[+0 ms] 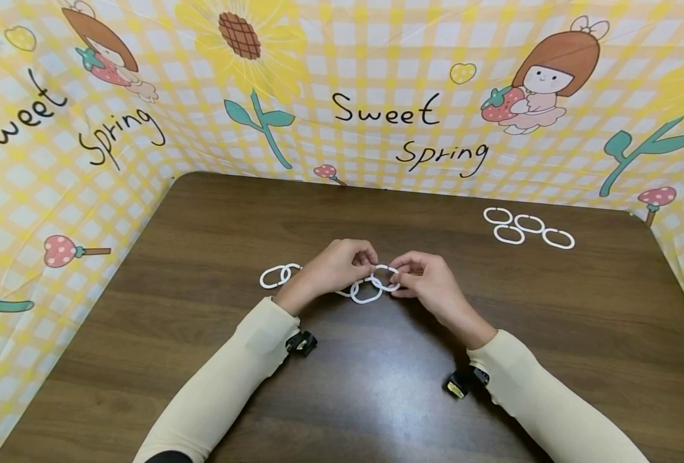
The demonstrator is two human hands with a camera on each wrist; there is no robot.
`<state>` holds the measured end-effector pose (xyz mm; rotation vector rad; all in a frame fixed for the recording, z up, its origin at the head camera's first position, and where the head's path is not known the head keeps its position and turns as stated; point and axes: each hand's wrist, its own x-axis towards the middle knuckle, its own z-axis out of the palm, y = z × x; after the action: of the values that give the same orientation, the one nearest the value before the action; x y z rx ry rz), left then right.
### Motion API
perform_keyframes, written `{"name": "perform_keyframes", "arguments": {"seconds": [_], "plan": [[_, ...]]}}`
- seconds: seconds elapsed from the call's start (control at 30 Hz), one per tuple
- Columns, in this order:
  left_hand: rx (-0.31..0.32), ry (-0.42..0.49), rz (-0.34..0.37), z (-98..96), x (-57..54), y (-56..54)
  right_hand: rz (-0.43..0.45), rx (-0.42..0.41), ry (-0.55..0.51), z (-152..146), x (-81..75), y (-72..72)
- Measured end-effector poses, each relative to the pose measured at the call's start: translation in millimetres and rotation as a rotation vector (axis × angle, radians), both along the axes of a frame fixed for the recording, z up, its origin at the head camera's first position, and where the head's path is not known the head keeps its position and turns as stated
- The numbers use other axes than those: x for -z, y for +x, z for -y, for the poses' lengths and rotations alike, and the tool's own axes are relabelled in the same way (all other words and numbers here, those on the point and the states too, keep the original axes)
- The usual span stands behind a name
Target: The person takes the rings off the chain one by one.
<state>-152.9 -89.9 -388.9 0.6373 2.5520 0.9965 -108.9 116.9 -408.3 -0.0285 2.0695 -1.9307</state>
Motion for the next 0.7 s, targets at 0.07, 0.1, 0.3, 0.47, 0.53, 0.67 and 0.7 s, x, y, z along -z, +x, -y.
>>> {"name": "perform_keyframes", "arguments": {"seconds": [0.07,0.1,0.3,0.47,0.53,0.67,0.7], "plan": [[0.002,-0.002,-0.002,0.5,-0.4,0.4,-0.003,0.006,-0.005,-0.8,-0.1,-0.1],[0.003,-0.004,-0.003,0.7,-0.6,0.6,-0.004,0.01,-0.008,-1.2,-0.2,-0.2],[0.007,-0.011,-0.002,1.2,-1.3,2.7,-0.007,0.035,-0.017,-3.8,-1.6,0.1],[0.016,-0.017,0.026,1.8,-1.4,4.1,-0.002,0.056,-0.024,-6.4,-3.4,-1.2],[0.02,-0.018,0.037,2.1,-1.3,4.4,-0.006,0.056,-0.029,-7.5,-3.5,-1.8],[0.033,-0.012,0.044,2.1,0.0,4.2,-0.009,0.058,-0.034,-8.7,-2.5,-2.4],[0.035,-0.011,0.042,2.1,0.3,4.1,-0.009,0.057,-0.036,-9.0,-2.2,-2.3]]}}
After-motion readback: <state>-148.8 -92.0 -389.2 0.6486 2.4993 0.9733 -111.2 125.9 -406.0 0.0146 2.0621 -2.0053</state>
